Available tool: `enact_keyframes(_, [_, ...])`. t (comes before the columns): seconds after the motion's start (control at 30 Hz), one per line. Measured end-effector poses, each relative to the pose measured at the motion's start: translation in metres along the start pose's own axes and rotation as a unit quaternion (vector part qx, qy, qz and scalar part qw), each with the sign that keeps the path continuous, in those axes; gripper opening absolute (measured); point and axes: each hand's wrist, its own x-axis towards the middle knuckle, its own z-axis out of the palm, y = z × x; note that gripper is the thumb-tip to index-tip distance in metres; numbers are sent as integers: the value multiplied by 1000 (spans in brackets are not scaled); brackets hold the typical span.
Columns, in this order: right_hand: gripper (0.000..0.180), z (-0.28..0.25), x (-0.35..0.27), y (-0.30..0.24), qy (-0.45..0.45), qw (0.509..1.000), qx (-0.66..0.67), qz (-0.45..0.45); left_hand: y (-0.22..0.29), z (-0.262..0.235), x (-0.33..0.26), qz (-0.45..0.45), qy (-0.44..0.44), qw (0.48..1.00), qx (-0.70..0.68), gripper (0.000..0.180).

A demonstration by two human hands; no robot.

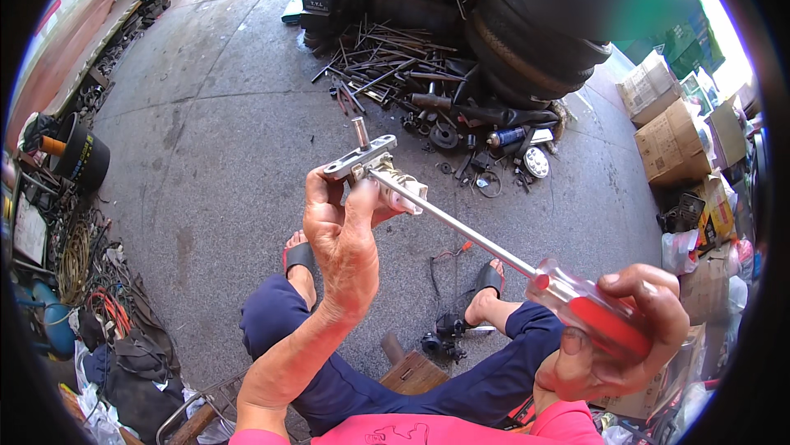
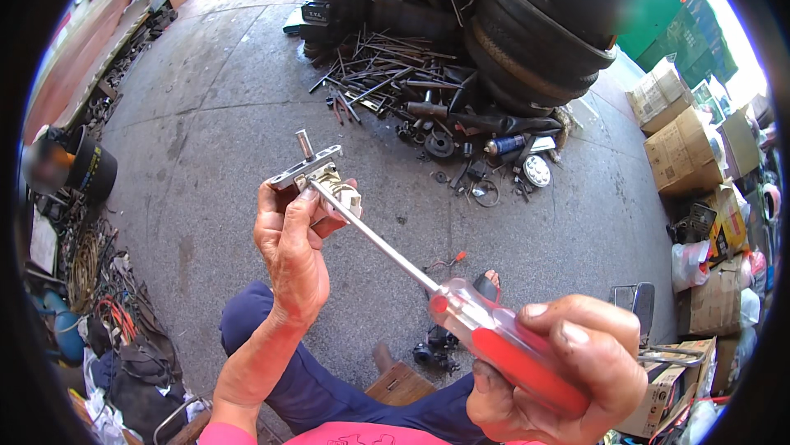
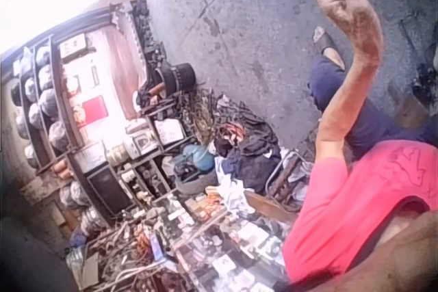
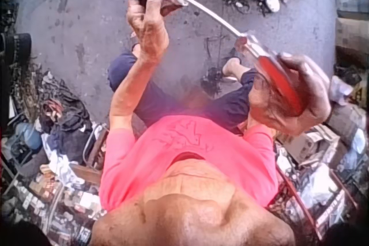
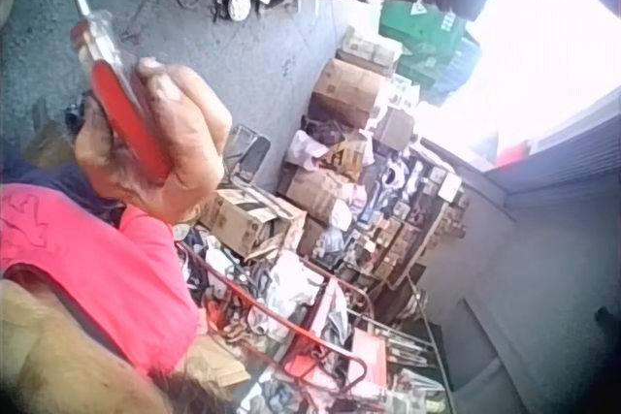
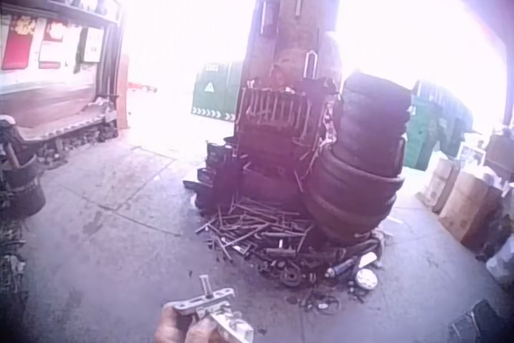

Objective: The person assembles a small mechanical component by hand, inserting a pin and using a screwdriver to tighten a screw. The person handles the part repeatedly, turning it over and adjusting internal pieces before securing it.

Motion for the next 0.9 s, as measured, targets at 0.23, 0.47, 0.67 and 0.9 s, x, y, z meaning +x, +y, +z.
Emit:
enact_keyframes(0.23, [69, -29, -8, 16, 12, 995, -98, -20, -6, -1, -5, 78, -58, 995, 38, 11])
enact_keyframes(0.47, [69, -27, 8, 3, -87, 996, 12, -25, -3, 3, -8, 103, -38, 993, 42, 15])
enact_keyframes(0.67, [67, -27, -6, 20, 10, 998, -58, 2, -9, 10, -6, 106, -14, 994, 18, 23])
enact_keyframes(0.9, [63, -19, 6, 14, -16, 1000, -18, -8, -7, 11, -6, 121, -7, 991, 51, 14])
